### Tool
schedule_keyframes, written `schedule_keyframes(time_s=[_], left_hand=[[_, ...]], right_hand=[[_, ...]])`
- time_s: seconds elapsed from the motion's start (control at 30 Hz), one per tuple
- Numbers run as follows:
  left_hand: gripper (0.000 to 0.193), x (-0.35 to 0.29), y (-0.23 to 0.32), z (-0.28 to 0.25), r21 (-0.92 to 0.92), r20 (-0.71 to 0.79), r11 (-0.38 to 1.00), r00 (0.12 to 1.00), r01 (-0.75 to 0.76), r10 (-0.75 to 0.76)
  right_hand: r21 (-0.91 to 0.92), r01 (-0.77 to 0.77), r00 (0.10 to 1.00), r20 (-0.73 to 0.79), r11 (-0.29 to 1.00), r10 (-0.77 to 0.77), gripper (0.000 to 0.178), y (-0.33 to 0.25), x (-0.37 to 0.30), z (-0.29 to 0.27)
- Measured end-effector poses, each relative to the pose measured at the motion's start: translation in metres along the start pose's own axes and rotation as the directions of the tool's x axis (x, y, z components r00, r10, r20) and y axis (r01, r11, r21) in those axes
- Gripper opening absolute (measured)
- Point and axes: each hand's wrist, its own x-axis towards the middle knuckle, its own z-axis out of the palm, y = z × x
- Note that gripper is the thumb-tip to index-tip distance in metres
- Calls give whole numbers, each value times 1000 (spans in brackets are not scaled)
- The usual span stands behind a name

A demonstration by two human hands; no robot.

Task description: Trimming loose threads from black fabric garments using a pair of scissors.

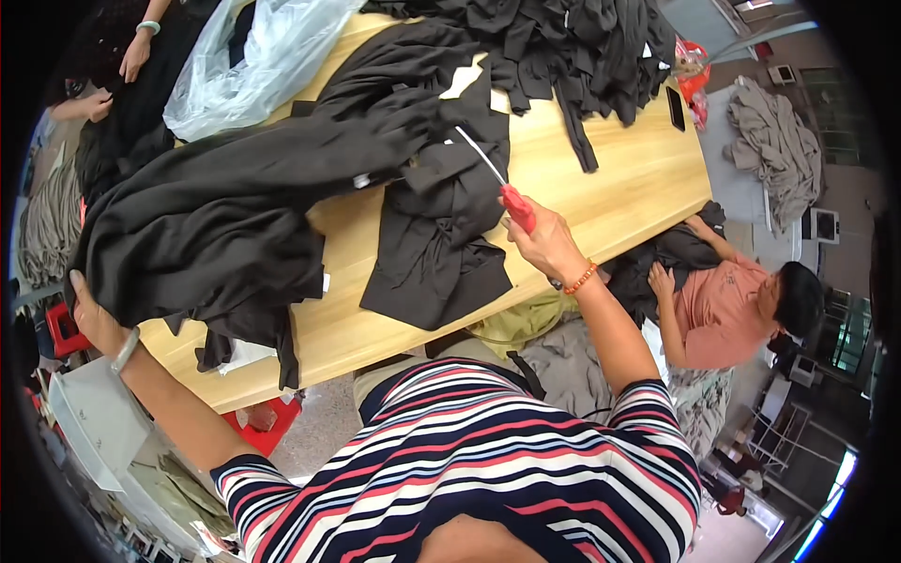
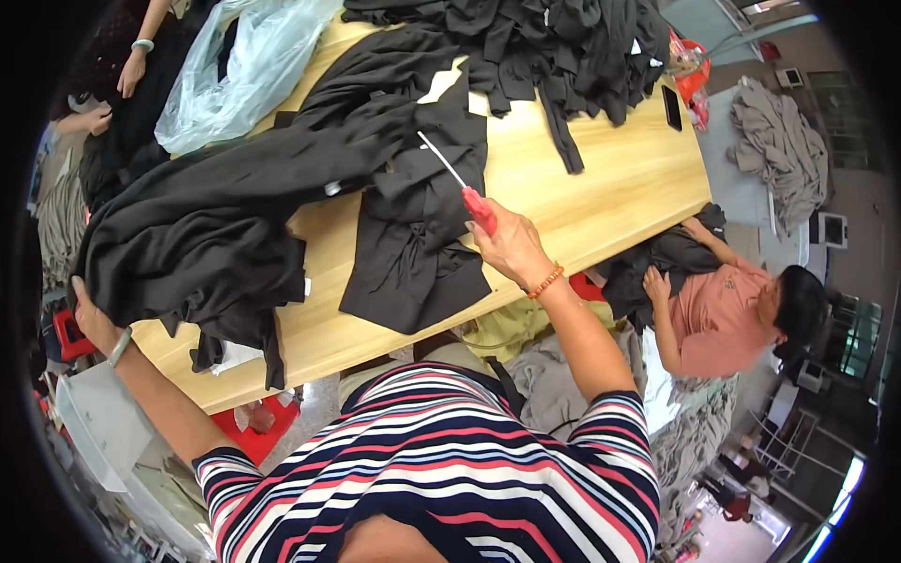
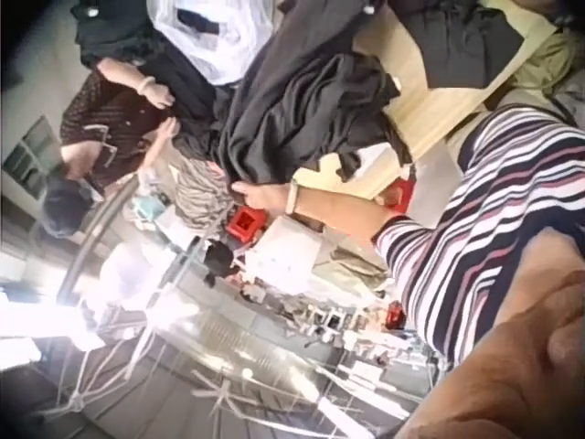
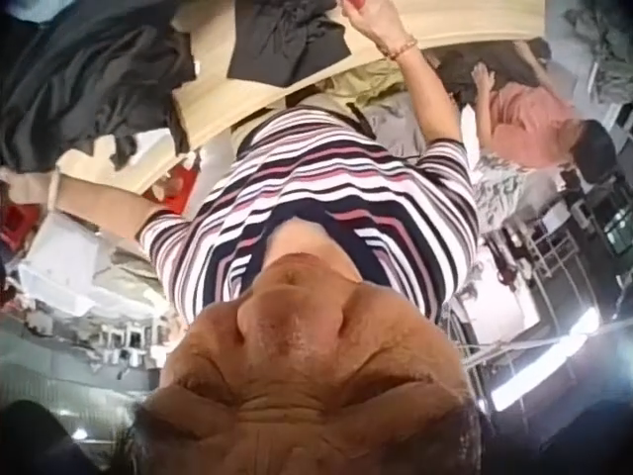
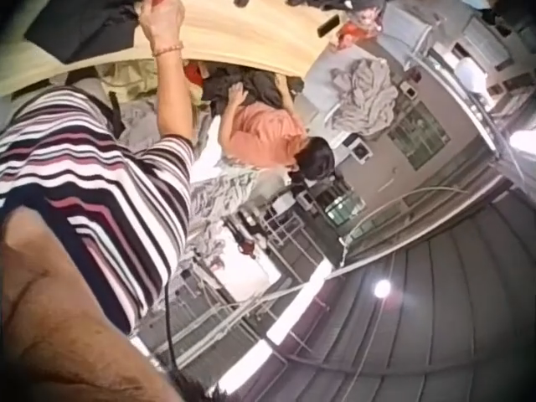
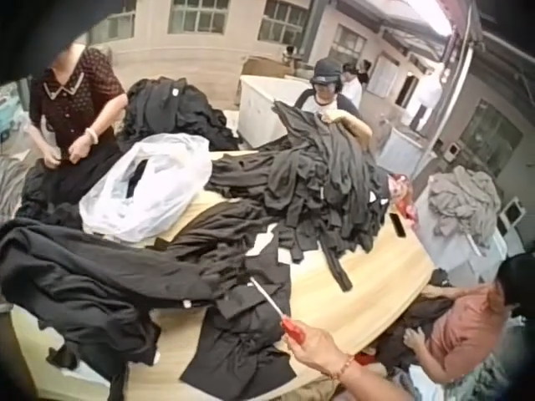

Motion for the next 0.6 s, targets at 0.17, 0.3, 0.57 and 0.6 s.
schedule_keyframes(time_s=[0.17, 0.3, 0.57, 0.6], left_hand=[[63, -86, -70, 105, 592, -79, 756, 913, -281, 401], [85, -258, -90, 227, 442, 551, 711, 791, -547, 266], [26, -319, -136, 263, 473, 711, 747, 704, -467, -10], [23, -307, -141, 249, 401, 691, 868, 719, -292, -77]], right_hand=[[-42, -138, 990, 19, 990, 139, 49, 9, 16, 17], [-180, -205, 960, -229, 962, 162, 74, 14, 63, 37], [-66, -196, 979, -78, 978, 191, 57, 70, 106, 55], [15, -173, 981, -83, 985, 174, 49, 74, 94, 48]])
